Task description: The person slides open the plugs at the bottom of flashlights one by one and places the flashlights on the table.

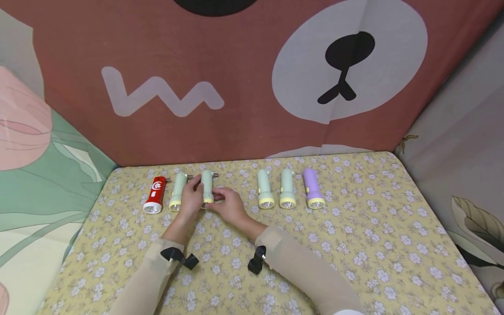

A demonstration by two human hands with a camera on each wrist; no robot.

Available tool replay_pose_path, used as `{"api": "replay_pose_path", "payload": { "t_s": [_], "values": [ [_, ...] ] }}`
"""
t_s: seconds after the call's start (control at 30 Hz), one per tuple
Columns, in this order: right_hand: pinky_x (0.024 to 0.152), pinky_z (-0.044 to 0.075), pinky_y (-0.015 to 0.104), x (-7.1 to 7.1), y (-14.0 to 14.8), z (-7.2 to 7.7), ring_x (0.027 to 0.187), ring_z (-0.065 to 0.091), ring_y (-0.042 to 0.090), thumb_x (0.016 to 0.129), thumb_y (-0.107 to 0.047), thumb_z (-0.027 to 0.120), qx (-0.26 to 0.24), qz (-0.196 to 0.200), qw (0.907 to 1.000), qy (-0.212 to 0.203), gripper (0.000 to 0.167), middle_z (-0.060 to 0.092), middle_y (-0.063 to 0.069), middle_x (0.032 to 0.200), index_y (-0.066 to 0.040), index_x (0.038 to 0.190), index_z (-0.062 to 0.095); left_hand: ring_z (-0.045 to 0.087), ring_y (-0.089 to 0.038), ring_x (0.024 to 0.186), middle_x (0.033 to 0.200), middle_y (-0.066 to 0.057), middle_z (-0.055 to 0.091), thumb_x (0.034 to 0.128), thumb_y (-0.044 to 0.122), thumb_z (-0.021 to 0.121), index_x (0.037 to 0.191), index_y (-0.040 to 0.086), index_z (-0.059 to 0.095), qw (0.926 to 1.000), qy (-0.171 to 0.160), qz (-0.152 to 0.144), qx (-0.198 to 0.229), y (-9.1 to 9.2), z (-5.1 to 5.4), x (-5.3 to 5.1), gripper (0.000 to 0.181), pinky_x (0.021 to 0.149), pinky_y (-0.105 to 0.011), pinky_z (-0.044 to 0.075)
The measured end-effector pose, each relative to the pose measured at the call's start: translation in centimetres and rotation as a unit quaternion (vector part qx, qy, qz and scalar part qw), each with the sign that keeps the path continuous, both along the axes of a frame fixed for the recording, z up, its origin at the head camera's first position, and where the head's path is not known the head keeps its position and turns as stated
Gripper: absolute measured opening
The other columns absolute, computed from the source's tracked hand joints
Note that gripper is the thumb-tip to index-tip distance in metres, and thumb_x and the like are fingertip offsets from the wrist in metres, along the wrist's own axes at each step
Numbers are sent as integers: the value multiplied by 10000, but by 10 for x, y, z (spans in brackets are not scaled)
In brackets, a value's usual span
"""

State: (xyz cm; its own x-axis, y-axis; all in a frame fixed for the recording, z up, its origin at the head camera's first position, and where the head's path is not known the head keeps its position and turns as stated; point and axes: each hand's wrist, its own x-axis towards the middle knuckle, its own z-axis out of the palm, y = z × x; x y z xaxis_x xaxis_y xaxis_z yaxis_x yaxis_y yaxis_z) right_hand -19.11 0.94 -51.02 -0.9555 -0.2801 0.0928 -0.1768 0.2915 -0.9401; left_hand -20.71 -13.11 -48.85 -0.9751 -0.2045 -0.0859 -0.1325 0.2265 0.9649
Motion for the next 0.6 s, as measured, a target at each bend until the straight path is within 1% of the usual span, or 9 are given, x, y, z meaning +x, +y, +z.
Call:
{"api": "replay_pose_path", "payload": {
  "t_s": [0.13,0.23,0.43,0.6],
  "values": [
    [892,574,313,-1,0,-1,1006,703,240,852,-131,846,-22,12,10000,18,486,704,119,1134,-9,1290,674,477,-387,1338,1472,-272,477,1082,37,422,1514,-68,403,10000,-39,22,34,0,1,0,444,1120,-462,425],
    [888,575,306,-1,1,-2,1007,702,226,859,-148,843,-11,63,10000,-43,495,699,106,1153,-19,1303,668,466,-381,1347,1479,-268,469,1079,33,424,1510,-68,409,9999,-105,41,61,-1,2,-1,444,1127,-458,413],
    [882,575,311,-2,3,-1,1021,694,220,878,-175,830,26,140,9998,-144,500,688,96,1180,-34,1325,657,494,-369,1280,1425,-265,499,1077,29,419,1513,-69,404,9998,-171,11,130,-2,2,-1,447,1074,-456,438],
    [885,573,316,-2,3,2,1031,688,224,879,-173,828,32,163,9997,-187,510,681,98,1186,-33,1336,649,496,-365,1268,1415,-264,506,1079,28,415,1508,-75,408,9998,-138,20,154,-2,3,-1,442,1072,-453,437]
  ]
}}
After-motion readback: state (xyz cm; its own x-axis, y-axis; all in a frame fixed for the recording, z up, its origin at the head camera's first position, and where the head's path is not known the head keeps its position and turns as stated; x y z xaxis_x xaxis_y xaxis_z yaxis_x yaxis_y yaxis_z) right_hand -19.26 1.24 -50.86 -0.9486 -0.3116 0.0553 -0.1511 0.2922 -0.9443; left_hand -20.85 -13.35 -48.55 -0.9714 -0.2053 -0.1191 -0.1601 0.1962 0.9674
